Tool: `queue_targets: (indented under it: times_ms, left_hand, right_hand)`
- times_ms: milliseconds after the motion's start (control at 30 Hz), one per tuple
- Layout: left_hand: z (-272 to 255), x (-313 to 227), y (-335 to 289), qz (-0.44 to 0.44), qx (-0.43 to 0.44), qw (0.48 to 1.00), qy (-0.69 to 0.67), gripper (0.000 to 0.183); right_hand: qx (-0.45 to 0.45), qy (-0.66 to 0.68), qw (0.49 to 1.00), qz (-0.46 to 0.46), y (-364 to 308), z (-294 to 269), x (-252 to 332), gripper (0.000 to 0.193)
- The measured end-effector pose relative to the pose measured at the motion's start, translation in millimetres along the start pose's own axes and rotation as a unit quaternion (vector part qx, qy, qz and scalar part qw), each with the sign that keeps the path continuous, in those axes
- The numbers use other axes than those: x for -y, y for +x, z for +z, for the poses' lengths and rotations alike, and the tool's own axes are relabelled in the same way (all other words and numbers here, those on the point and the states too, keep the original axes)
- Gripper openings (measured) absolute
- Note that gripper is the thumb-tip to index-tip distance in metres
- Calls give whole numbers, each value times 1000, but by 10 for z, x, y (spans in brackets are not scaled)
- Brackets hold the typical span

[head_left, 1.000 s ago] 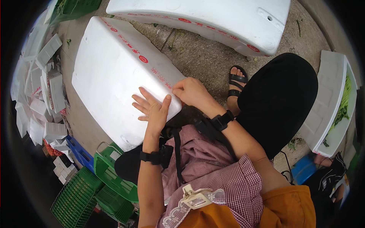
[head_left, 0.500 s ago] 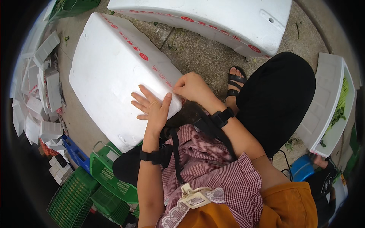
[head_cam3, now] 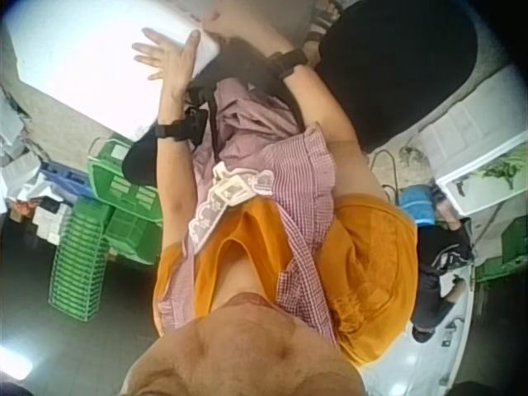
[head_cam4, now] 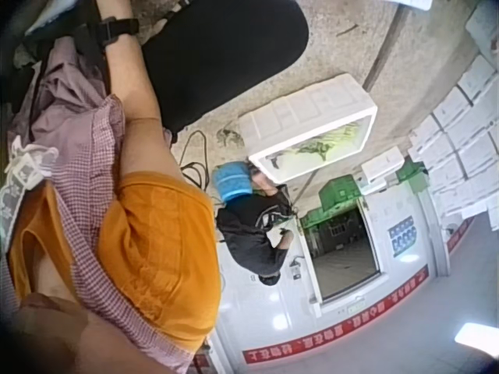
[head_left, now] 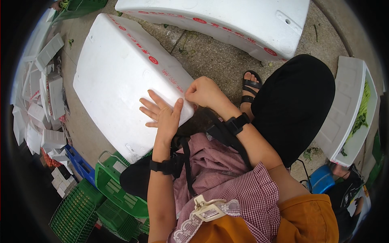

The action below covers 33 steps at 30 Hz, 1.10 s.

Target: The recorder removes red adhesive tape from white styrofoam boxes and opens them to reveal green leaf vegetables.

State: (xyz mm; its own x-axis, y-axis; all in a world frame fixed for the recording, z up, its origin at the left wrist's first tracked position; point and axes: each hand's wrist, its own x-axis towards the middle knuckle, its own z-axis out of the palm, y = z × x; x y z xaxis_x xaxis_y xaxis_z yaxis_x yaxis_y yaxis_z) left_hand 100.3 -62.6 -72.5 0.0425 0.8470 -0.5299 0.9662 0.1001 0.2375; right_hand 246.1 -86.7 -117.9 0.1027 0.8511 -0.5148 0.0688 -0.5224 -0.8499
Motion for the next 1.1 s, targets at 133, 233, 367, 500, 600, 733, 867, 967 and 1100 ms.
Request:
queue_targets:
  times_ms: [133,233,367,500,600,733,867,967,1100]
  left_hand:
    - [-2,-13,-3,-3,-1,1000,2,101]
    - [8,-11,-2,-3,-2,1000,0,101]
    - [9,-6,2,-6,-8,1000,8,100]
    - [6,-15,9,-7,-11,1000,13,100]
    - [15,-8,6,-11,-9,1000,12,101]
    - [6,-14,3,-10,-10,1000,10,101]
    - [17,-24,2,-12,-8,1000,7,101]
    - [14,-22,4,-19,-12,1000,16,101]
    - [7,-39,17,-21,-7,999,24,101]
  right_hand:
    - [10,2,1000,-4,5,-5,-17,15]
    - [14,-1,1000,-10,-1,-18,-17,15]
    - [19,-4,1000,2,-7,-29,18,16]
    - [-17,-84,996,24,-64,23,101,17]
    - [-21,-88,995,39,-64,27,73,18]
    - [24,-13,1000,-6,40,-33,-100,18]
    - [18,-27,999,-5,22,-29,-78,19]
    - [1,-96,995,29,-41,-9,66,19]
    - [-9,-79,996,39,-61,32,96,18]
